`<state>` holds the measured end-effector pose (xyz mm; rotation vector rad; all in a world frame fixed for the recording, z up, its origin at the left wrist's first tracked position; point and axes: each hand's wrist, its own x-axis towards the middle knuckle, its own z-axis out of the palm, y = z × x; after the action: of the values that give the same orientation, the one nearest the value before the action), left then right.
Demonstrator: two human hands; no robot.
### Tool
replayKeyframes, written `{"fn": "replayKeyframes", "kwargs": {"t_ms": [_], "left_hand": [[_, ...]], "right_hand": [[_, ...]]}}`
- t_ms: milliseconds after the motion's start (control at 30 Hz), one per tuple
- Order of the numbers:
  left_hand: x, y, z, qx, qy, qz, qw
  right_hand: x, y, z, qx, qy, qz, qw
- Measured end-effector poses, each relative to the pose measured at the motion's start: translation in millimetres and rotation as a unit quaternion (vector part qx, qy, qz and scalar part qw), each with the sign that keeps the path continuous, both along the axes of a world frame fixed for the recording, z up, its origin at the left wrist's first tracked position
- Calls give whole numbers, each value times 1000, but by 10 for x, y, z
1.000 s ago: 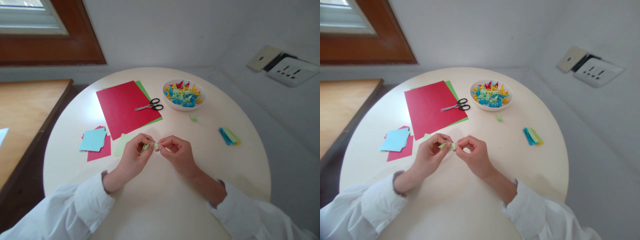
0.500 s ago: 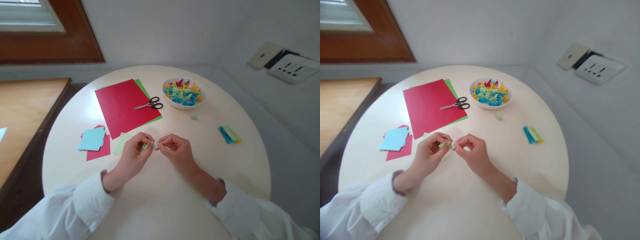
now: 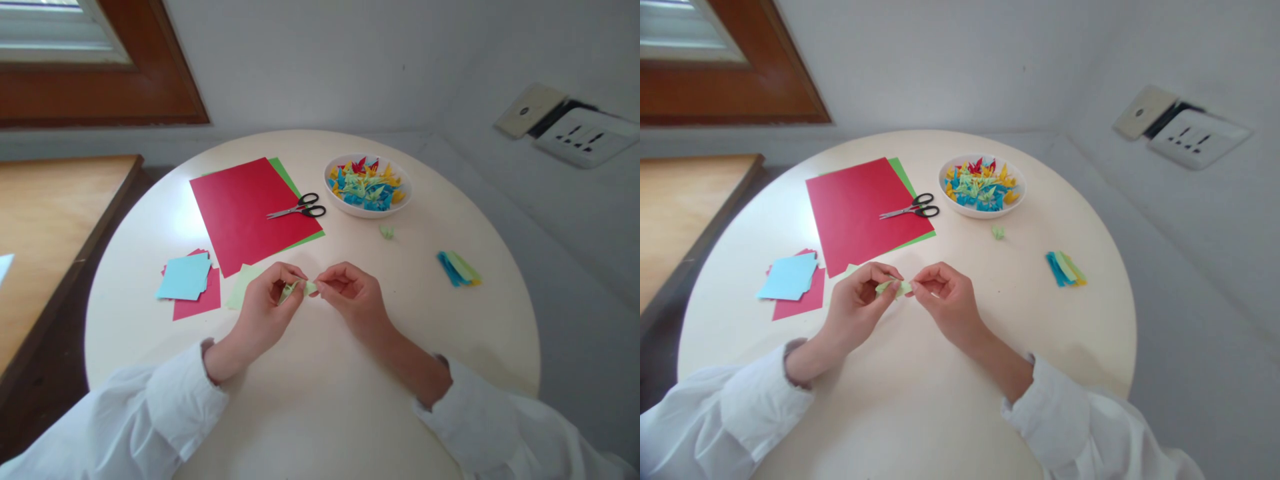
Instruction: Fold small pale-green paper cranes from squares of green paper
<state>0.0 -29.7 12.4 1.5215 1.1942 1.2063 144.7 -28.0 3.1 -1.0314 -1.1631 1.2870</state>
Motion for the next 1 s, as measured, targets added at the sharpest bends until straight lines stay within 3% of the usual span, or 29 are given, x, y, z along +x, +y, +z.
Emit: {"fn": "replayKeyframes", "kwargs": {"t_ms": [200, 633, 1000], "left_hand": [[-8, 0, 18, 13, 26, 12, 999], [-5, -10, 9, 12, 29, 9, 999], [-12, -4, -1, 11, 26, 19, 999]], "right_hand": [[4, 11, -29, -16, 19, -4, 1000], [-3, -29, -55, 61, -37, -23, 997], [3, -41, -72, 63, -44, -23, 997]]}}
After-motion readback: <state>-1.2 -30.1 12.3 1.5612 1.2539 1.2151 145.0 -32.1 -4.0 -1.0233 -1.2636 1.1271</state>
